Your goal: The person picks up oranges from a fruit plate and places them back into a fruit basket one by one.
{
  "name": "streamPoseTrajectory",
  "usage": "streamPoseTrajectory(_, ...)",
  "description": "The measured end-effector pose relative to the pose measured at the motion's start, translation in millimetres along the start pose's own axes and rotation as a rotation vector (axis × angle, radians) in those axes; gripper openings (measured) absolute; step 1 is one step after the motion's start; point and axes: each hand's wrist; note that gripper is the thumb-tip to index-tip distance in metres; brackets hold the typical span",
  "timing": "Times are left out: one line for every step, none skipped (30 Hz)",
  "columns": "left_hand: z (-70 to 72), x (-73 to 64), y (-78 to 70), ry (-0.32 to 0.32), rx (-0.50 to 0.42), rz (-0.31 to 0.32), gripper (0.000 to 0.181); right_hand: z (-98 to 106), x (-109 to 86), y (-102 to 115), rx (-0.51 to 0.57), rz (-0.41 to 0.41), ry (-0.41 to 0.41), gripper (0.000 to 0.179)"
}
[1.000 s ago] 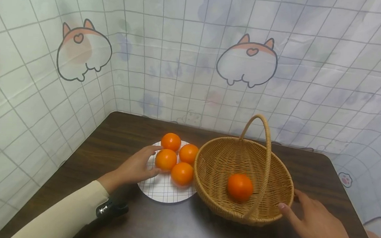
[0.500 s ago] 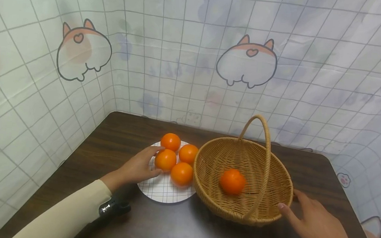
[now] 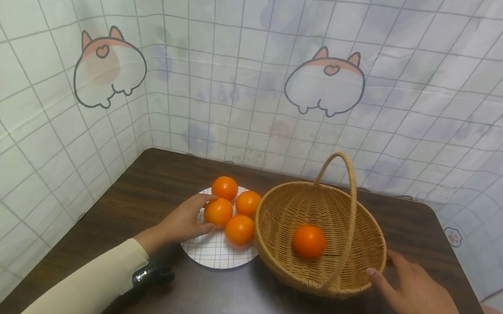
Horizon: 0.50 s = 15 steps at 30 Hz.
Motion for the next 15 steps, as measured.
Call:
streamPoseTrajectory(0.5, -0.3, 0.7, -0.001, -0.004, -0.003, 0.071, 1, 0.6, 0, 0.002, 0.001, 0.003, 0.094)
streamPoseTrajectory(1.0, -0.4, 1.2, -0.002, -0.008, -0.006, 0.071, 1, 1.0, 0, 0.004, 0.003, 0.001, 0.094)
streamPoseTrajectory(1.5, -0.7, 1.5, -0.004, -0.012, -0.013, 0.071, 1, 1.5, 0, 0.006, 0.005, 0.002, 0.094)
streamPoseTrajectory(2.0, -1.1, 1.7, -0.005, -0.014, -0.016, 0.07, 1, 1.9, 0, 0.008, 0.005, 0.005, 0.094)
streamPoseTrajectory(2.5, -1.4, 1.9, -0.006, -0.017, -0.016, 0.07, 1, 2.3, 0, 0.01, 0.007, 0.007, 0.095)
streamPoseTrajectory(3.3, -1.8, 1.7, -0.007, -0.019, -0.015, 0.07, 0, 2.9, 0, 0.011, 0.007, 0.012, 0.095)
streamPoseTrajectory(4.1, -2.1, 1.4, -0.01, -0.023, -0.017, 0.07, 0, 3.5, -1, 0.014, 0.008, 0.016, 0.095)
streamPoseTrajectory(5.0, -2.7, 0.4, -0.014, -0.025, -0.013, 0.071, -1, 4.2, -1, 0.018, 0.012, 0.012, 0.095)
streamPoseTrajectory(6.0, -3.4, -0.5, -0.019, -0.026, -0.008, 0.071, -2, 5.0, -2, 0.021, 0.014, 0.014, 0.095)
streamPoseTrajectory(7.1, -4.2, -1.7, -0.022, -0.027, 0.003, 0.07, -3, 5.5, -2, 0.025, 0.018, 0.01, 0.094)
streamPoseTrajectory(8.3, -5.0, -3.0, -0.025, -0.031, 0.009, 0.07, -4, 5.7, -2, 0.032, 0.024, 0.003, 0.093)
streamPoseTrajectory(9.8, -5.6, -4.6, -0.03, -0.032, 0.015, 0.07, -5, 5.8, -2, 0.037, 0.03, -0.008, 0.092)
streamPoseTrajectory(11.2, -6.2, -6.5, -0.038, -0.034, 0.017, 0.07, -5, 6.1, -3, 0.04, 0.035, -0.017, 0.091)
streamPoseTrajectory(12.8, -6.7, -8.6, -0.045, -0.033, 0.017, 0.07, -5, 6.2, -3, 0.042, 0.038, -0.024, 0.091)
streamPoseTrajectory(14.5, -7.2, -11.0, -0.054, -0.034, 0.015, 0.07, -5, 6.2, -3, 0.044, 0.041, -0.031, 0.09)
Point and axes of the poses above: each hand's wrist, its own x-axis towards the middle knuckle, its own z-axis out of the back of the hand, y = z × x, and after that the axes turned 14 degrees about -x, right-handed
